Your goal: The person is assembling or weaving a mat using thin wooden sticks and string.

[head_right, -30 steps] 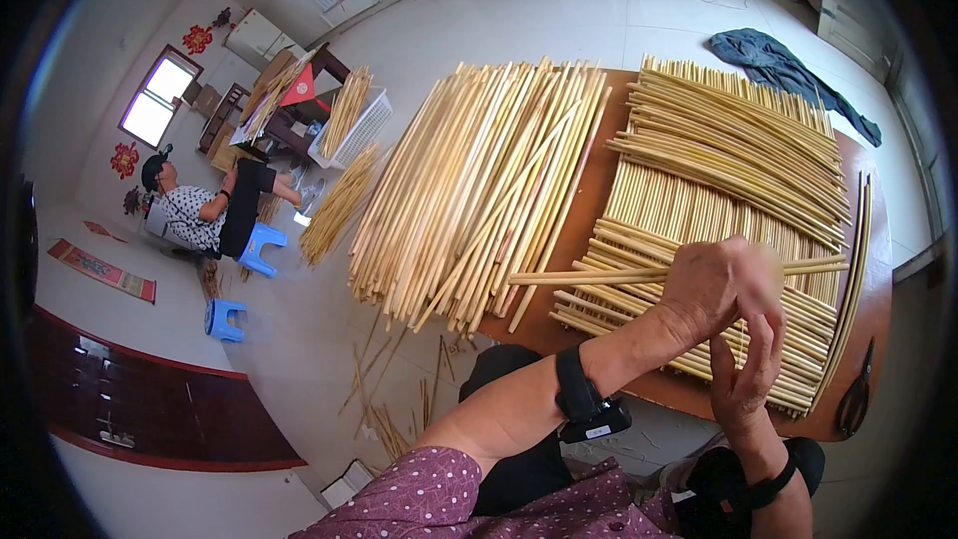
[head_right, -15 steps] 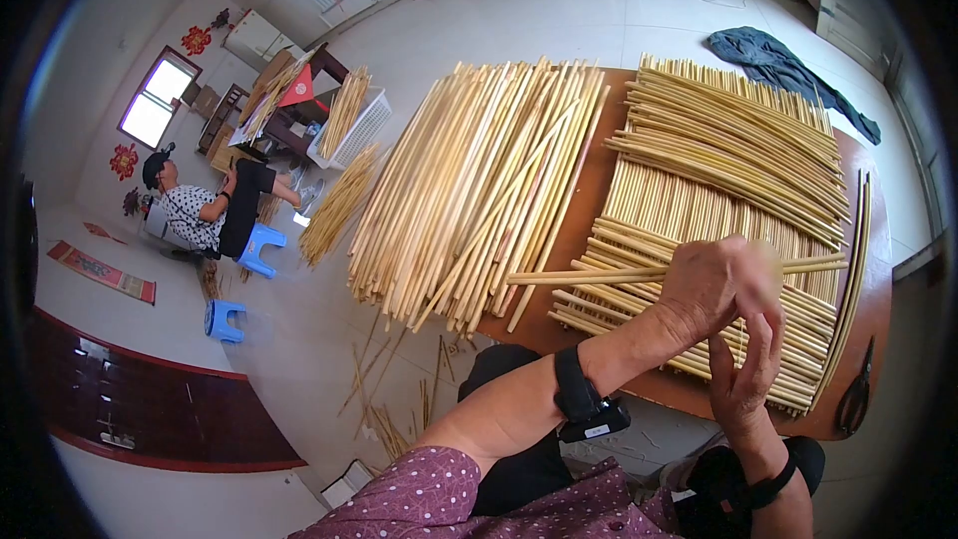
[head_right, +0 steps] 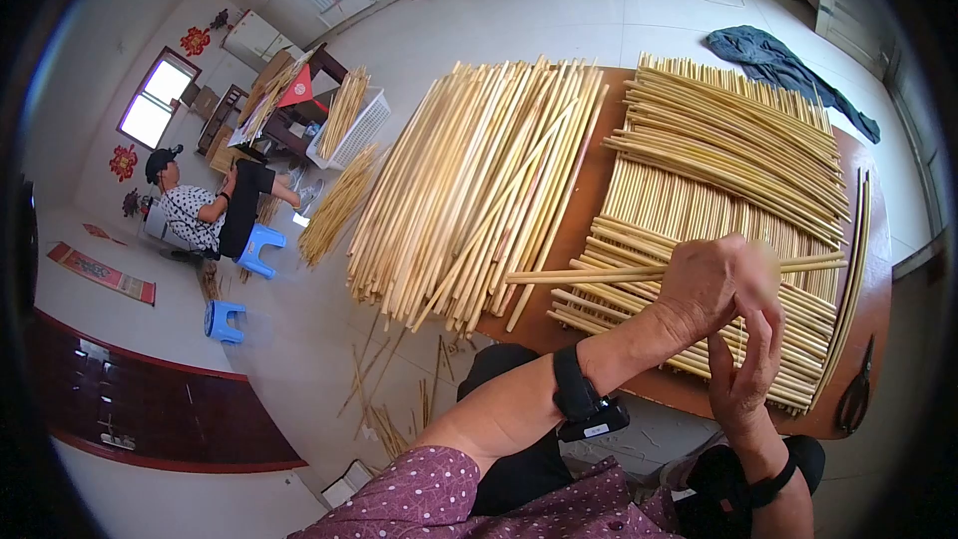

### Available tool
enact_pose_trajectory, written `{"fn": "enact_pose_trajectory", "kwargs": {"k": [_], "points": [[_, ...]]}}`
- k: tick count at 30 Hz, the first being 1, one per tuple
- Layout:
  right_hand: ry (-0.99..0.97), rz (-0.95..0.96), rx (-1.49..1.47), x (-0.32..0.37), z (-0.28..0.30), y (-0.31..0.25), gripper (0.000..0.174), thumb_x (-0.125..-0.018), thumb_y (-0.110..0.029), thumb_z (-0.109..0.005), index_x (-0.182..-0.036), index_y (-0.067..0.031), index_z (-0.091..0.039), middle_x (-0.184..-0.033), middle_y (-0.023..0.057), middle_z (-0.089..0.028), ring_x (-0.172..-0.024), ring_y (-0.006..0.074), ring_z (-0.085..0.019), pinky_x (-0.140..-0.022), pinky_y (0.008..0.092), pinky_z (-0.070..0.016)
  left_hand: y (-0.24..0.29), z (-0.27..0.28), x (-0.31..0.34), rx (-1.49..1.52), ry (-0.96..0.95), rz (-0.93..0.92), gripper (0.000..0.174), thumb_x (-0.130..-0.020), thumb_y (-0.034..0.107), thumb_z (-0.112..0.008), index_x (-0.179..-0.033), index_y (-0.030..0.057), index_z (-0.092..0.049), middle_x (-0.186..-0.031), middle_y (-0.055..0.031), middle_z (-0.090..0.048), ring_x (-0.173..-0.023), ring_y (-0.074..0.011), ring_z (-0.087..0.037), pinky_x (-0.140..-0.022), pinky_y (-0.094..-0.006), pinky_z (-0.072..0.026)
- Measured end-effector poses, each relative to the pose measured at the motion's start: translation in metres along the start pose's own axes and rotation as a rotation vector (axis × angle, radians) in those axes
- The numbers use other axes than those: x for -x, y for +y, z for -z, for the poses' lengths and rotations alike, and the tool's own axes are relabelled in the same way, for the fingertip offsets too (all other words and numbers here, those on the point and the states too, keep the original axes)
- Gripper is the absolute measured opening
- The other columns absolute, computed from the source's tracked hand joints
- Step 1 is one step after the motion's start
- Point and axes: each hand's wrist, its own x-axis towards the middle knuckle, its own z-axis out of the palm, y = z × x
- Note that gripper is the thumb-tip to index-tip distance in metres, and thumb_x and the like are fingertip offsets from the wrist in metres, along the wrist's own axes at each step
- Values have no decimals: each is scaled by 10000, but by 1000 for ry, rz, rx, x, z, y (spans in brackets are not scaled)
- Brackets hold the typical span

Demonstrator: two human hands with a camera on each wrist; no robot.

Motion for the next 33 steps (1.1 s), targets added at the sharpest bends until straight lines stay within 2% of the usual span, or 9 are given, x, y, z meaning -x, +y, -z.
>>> {"fn": "enact_pose_trajectory", "kwargs": {"k": [33], "points": [[-31,-43,-20,1,21,10,485,-789,34,-669,-1257,5,-540,-1299,226,-509,-1226,386,-509,-1022,450,-434,1,-17,-6,-59,-8,-61,223,-871,263,-631,-735,88,-620,-689,-91,-575,-601,-293,-637,-547,-388,-511]]}}
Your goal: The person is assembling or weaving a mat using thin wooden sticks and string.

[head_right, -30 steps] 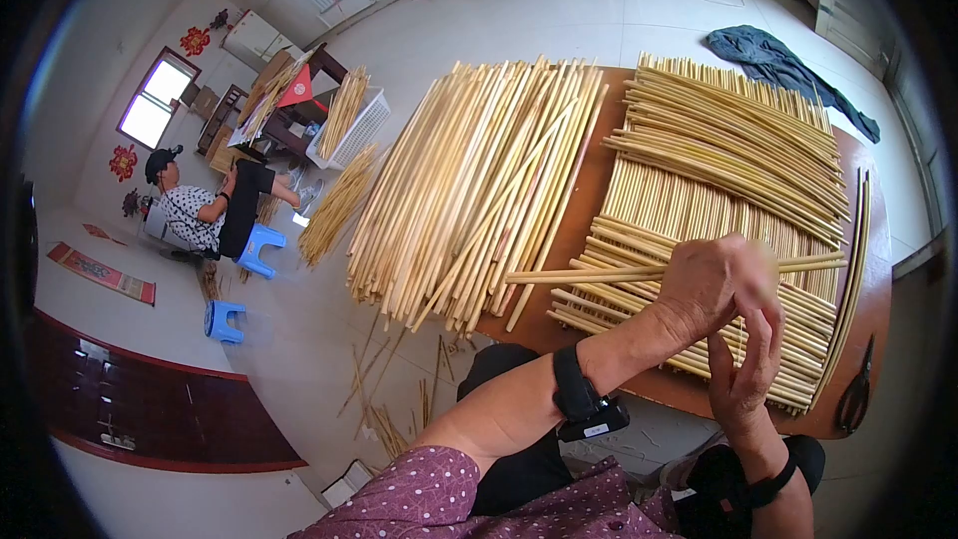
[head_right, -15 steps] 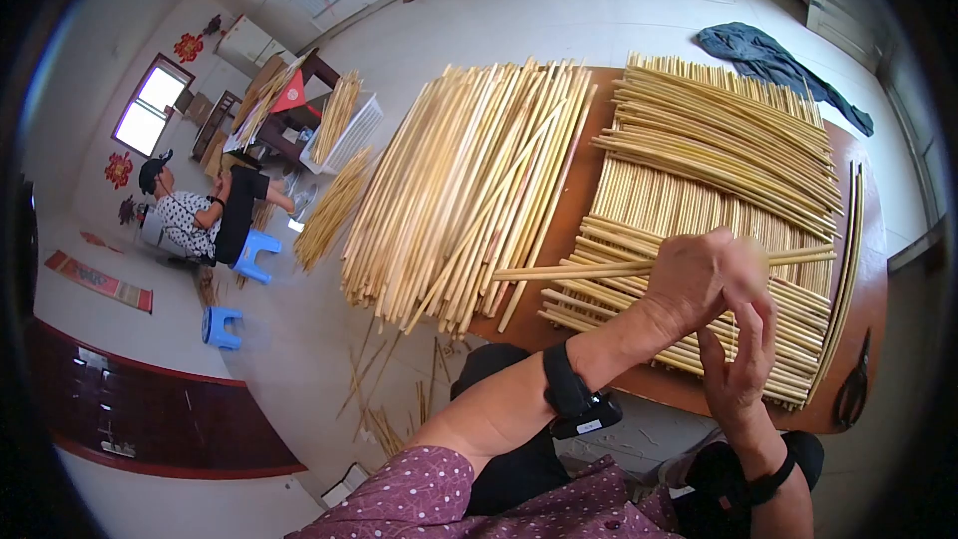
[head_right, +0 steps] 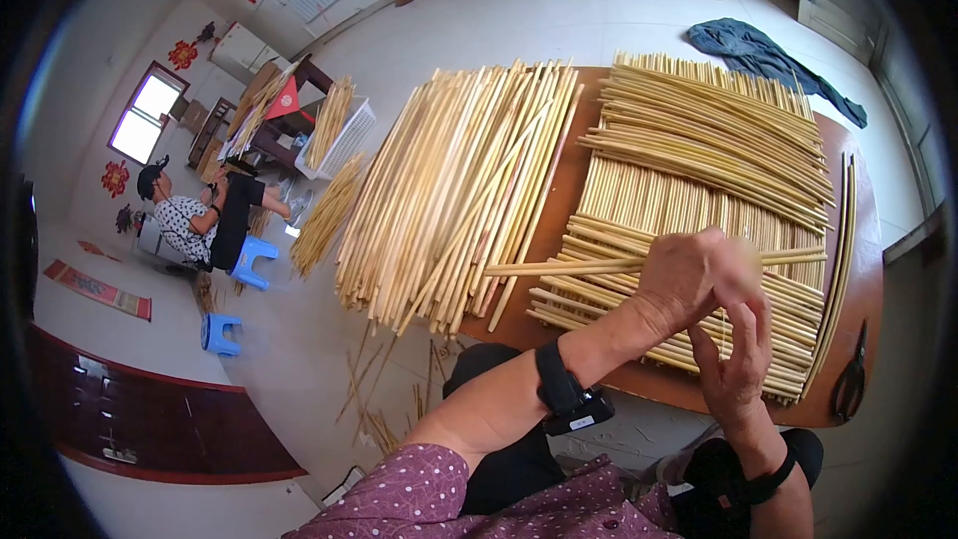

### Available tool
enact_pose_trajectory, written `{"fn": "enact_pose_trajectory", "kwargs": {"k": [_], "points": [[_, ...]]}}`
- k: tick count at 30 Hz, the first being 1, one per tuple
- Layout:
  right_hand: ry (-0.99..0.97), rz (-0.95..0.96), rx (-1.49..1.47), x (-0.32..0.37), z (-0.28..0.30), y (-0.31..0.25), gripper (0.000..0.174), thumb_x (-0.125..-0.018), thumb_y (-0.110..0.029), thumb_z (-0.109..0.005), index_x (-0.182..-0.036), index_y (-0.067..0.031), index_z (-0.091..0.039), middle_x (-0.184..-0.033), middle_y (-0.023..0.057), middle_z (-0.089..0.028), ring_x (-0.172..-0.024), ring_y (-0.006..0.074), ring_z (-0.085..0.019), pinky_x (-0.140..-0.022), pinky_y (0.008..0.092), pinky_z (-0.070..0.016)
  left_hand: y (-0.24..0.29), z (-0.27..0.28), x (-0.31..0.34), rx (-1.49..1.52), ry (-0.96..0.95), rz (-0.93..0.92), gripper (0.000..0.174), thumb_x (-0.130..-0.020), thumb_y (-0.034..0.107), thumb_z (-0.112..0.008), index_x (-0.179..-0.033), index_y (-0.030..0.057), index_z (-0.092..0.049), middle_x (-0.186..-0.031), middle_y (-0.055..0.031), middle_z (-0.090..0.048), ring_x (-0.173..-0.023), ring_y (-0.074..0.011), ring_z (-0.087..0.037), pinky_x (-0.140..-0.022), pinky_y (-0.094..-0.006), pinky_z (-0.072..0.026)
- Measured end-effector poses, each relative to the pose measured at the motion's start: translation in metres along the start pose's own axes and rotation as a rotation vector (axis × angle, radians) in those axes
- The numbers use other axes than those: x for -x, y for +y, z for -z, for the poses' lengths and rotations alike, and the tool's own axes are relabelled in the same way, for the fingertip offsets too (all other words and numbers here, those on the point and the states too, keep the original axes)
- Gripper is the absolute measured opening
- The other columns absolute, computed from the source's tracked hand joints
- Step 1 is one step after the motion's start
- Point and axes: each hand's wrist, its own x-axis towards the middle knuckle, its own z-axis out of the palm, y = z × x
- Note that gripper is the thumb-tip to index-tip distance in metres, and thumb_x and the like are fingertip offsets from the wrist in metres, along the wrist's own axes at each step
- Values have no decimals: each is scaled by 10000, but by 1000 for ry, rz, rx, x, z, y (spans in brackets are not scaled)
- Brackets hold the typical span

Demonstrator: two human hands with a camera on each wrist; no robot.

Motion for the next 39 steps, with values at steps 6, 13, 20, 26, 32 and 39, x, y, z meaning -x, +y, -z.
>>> {"fn": "enact_pose_trajectory", "kwargs": {"k": [6,13,20,26,32,39], "points": [[108,25,-11,-16,5,3,394,-844,-59,-659,-1217,28,-567,-1198,184,-615,-1190,380,-551,-1047,492,-403,-21,-4,4,-31,-77,-97,213,-875,335,-578,-937,155,-673,-768,-93,-623,-665,-281,-640,-588,-418,-529],[311,-90,154,-29,34,39,244,-820,-21,-686,-1058,-19,-629,-1067,141,-653,-1054,343,-600,-917,413,-481,8,16,-1,-275,-146,-129,195,-909,323,-623,-946,143,-690,-700,-26,-569,-566,-187,-597,-487,-330,-487],[154,-187,99,-22,37,58,116,-857,-53,-649,-963,-7,-645,-934,118,-656,-905,305,-621,-786,386,-497,26,-4,-1,-425,-63,-267,159,-852,301,-687,-894,147,-684,-656,-16,-512,-537,-159,-574,-469,-308,-454],[-4,-279,164,-23,34,70,150,-872,-160,-628,-896,-12,-626,-807,151,-646,-801,336,-621,-725,404,-490,37,-9,-5,-498,-43,-353,145,-863,277,-671,-806,146,-645,-654,-16,-514,-546,-163,-578,-480,-314,-459],[-311,-446,4,-26,58,93,197,-893,-189,-618,-915,7,-619,-816,182,-658,-788,337,-649,-701,407,-497,32,-25,-13,-447,-110,-406,165,-876,329,-672,-842,168,-676,-639,-20,-499,-515,-181,-546,-472,-325,-433],[-506,-434,99,-90,80,101,200,-897,-192,-598,-921,5,-619,-820,161,-658,-781,296,-645,-701,402,-494,37,-21,-42,-422,-26,-324,232,-893,387,-645,-856,165,-699,-648,-23,-525,-524,-191,-567,-477,-336,-451]]}}
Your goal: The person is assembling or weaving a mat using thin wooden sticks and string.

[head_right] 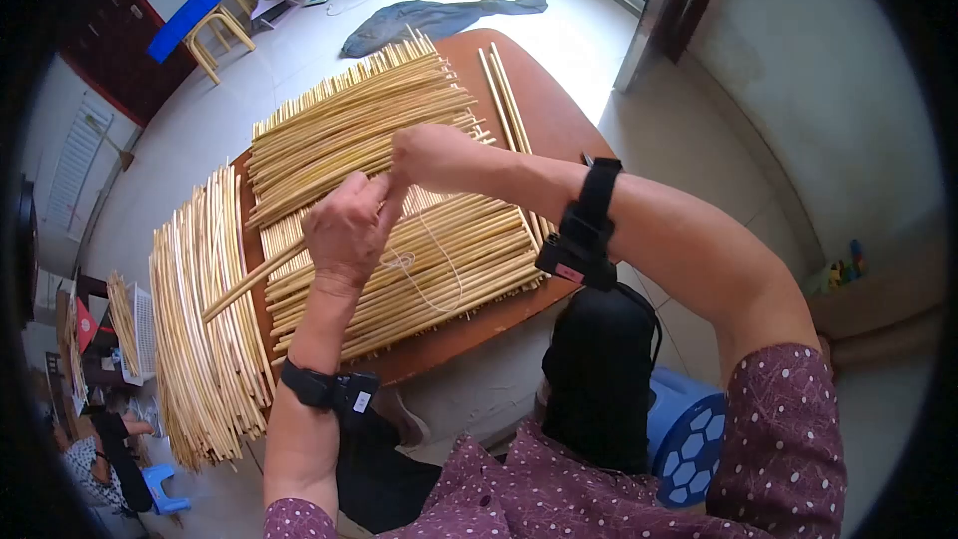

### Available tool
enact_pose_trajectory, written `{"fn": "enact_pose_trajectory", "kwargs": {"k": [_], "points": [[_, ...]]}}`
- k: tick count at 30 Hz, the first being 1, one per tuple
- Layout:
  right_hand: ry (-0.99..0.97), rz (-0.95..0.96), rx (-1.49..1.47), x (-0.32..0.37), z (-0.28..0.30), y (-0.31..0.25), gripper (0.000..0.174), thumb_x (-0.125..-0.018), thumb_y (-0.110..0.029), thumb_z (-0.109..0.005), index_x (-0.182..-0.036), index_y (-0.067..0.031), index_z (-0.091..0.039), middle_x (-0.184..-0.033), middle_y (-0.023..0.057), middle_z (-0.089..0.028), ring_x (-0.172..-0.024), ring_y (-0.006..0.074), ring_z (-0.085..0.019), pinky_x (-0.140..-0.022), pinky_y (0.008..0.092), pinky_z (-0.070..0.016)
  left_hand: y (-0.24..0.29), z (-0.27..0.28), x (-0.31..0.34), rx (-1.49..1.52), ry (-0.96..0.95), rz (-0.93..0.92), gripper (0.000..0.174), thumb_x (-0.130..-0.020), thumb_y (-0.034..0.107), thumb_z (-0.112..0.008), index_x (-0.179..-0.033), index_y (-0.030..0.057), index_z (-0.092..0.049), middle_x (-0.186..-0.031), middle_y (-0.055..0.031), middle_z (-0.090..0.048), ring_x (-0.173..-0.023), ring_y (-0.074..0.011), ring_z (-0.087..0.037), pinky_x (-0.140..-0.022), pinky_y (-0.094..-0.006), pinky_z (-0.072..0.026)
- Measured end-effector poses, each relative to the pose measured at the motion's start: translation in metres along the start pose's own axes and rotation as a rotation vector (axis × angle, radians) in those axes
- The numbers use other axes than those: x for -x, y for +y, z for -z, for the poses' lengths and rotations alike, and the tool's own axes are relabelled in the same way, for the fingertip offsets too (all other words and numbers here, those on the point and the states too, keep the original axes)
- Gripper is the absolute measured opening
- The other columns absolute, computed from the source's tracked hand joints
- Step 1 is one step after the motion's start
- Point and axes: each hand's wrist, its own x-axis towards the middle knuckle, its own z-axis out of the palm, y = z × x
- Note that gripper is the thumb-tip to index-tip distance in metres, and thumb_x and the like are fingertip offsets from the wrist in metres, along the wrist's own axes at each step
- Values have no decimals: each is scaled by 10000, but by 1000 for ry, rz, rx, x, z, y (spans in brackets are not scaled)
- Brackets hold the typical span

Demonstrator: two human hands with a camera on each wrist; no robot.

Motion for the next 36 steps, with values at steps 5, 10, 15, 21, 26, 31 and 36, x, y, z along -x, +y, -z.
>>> {"fn": "enact_pose_trajectory", "kwargs": {"k": [5,10,15,21,26,31,36], "points": [[102,40,89,-10,-16,-7,209,-913,-197,-550,-903,11,-569,-815,176,-639,-820,354,-638,-708,445,-490,-5,1,0,-23,15,57,249,-899,402,-634,-811,174,-686,-641,-1,-551,-524,-182,-588,-480,-322,-472],[264,-80,277,-52,-27,3,188,-905,-173,-547,-891,5,-605,-835,186,-660,-811,329,-659,-707,438,-517,3,10,0,6,-73,-15,227,-899,408,-629,-829,202,-694,-635,2,-554,-516,-187,-586,-474,-330,-469],[237,-57,66,-76,43,2,255,-978,-239,-551,-880,-15,-625,-803,57,-669,-579,132,-588,-519,302,-501,4,-2,1,75,-24,-27,141,-867,384,-675,-910,254,-709,-664,5,-575,-539,-188,-599,-488,-337,-469],[557,-296,-794,-88,115,30,220,-971,-225,-580,-963,-11,-630,-806,76,-646,-579,134,-567,-589,311,-561,-18,-8,1,139,-10,42,198,-862,341,-697,-961,172,-722,-703,0,-600,-570,-184,-608,-511,-324,-479],[1033,-272,-1034,-103,197,135,297,-960,-278,-580,-843,-7,-539,-687,156,-601,-564,263,-649,-511,371,-581,-22,-16,2,163,-206,19,221,-877,413,-657,-944,216,-732,-670,17,-566,-539,-151,-570,-493,-293,-471],[884,-379,-284,-71,212,123,224,-932,-221,-571,-922,-1,-611,-689,156,-627,-691,290,-665,-646,446,-553,-24,-31,7,214,-103,-31,209,-868,411,-662,-952,232,-732,-676,16,-566,-537,-158,-567,-480,-298,-474],[19,182,-276,-48,93,69,278,-909,-222,-672,-1109,-31,-692,-844,38,-675,-704,108,-597,-687,263,-551,-21,-28,5,145,-132,-48,173,-865,382,-672,-930,229,-720,-687,21,-563,-563,-159,-581,-491,-299,-477]]}}
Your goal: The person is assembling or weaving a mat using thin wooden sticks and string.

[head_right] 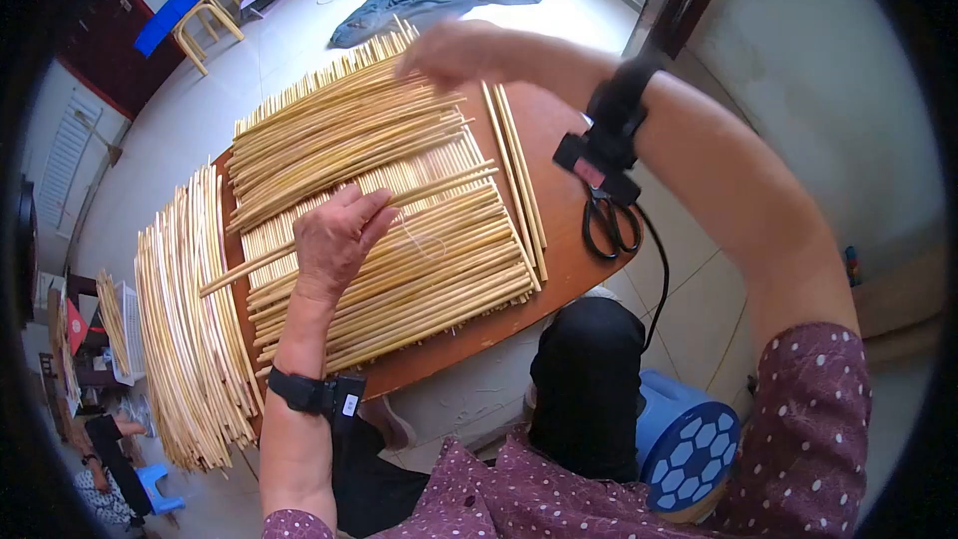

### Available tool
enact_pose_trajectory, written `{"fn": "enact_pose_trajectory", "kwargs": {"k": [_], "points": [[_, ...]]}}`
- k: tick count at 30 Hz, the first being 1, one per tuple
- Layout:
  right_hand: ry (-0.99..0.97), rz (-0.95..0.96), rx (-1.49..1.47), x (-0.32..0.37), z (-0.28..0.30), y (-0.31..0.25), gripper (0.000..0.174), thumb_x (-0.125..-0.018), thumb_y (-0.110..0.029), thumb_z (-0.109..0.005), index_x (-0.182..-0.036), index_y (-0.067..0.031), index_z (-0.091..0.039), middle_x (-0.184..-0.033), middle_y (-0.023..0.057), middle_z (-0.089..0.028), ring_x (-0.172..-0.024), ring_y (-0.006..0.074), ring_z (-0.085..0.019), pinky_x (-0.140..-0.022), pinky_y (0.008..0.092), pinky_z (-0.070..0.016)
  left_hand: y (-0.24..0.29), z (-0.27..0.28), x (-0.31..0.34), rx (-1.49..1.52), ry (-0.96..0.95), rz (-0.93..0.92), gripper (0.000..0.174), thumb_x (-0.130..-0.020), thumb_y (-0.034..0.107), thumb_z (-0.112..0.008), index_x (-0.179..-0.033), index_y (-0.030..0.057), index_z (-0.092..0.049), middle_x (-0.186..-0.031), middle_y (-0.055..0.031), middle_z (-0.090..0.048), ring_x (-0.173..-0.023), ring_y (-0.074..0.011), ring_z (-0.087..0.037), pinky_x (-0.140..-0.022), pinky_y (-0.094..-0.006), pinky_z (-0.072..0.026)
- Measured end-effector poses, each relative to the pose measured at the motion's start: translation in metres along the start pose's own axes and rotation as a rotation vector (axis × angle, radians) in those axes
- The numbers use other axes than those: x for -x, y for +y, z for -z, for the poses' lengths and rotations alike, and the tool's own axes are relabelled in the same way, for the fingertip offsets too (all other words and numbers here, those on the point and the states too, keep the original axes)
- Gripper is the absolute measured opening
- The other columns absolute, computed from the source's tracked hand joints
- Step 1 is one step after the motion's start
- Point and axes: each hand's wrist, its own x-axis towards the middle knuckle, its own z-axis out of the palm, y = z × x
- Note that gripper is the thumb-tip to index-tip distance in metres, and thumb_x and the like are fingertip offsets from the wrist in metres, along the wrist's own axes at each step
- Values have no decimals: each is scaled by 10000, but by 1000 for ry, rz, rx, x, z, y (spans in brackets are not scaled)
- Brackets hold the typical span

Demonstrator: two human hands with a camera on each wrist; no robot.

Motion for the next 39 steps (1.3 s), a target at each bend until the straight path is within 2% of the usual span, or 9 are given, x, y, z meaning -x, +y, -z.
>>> {"fn": "enact_pose_trajectory", "kwargs": {"k": [1,6,11,17,26,30,32,36,39], "points": [[-121,-335,-64,8,-20,-26,279,-898,-208,-686,-1114,-32,-697,-854,33,-682,-722,102,-594,-682,253,-539,2,1,-1,-2,-3,2,173,-865,382,-672,-930,229,-720,-687,21,-563,-563,-159,-581,-491,-299,-477],[-395,-344,34,16,-62,-18,281,-827,-224,-761,-1063,-74,-735,-831,0,-695,-631,90,-540,-561,258,-462,5,3,-4,-32,9,-30,147,-853,364,-681,-888,223,-704,-671,12,-534,-553,-165,-577,-480,-313,-468],[-438,-392,-6,16,-72,-9,210,-831,-224,-745,-985,-82,-745,-763,-13,-680,-640,77,-533,-557,244,-434,5,1,-6,-22,0,-25,140,-850,355,-685,-896,225,-707,-675,10,-532,-563,-164,-579,-486,-311,-467],[-238,-79,264,13,-70,-4,197,-883,-225,-654,-956,-53,-716,-835,94,-711,-828,217,-671,-762,391,-498,4,-3,-5,-8,4,-1,164,-851,366,-689,-918,220,-718,-674,18,-550,-550,-151,-571,-478,-302,-460],[180,76,753,2,-35,14,185,-878,-153,-554,-822,-5,-650,-776,125,-624,-714,256,-628,-716,405,-493,-4,-23,2,58,-31,97,185,-859,391,-680,-918,224,-734,-663,27,-576,-556,-144,-572,-480,-294,-450],[154,-62,810,3,-28,12,204,-886,-154,-545,-848,10,-660,-898,140,-651,-766,282,-651,-724,409,-499,-7,-28,3,86,-49,153,187,-865,396,-668,-936,237,-736,-681,23,-582,-576,-159,-583,-500,-312,-457],[393,102,808,3,-26,24,207,-887,-144,-552,-861,15,-682,-957,160,-671,-818,298,-669,-701,400,-522,-8,-29,4,88,-64,161,188,-867,393,-665,-940,234,-735,-688,20,-585,-588,-163,-587,-509,-315,-460],[379,73,853,1,-16,26,196,-886,-134,-561,-869,4,-700,-968,169,-674,-838,305,-675,-701,387,-541,-13,-31,8,97,-116,194,187,-873,376,-664,-950,220,-734,-719,5,-594,-634,-184,-604,-551,-329,-474],[287,-192,855,0,-11,24,180,-902,-220,-631,-959,-51,-655,-1042,122,-624,-951,334,-620,-841,429,-497,-13,-33,9,136,-148,224,193,-870,366,-671,-965,210,-735,-738,-11,-594,-655,-202,-606,-572,-338,-477]]}}
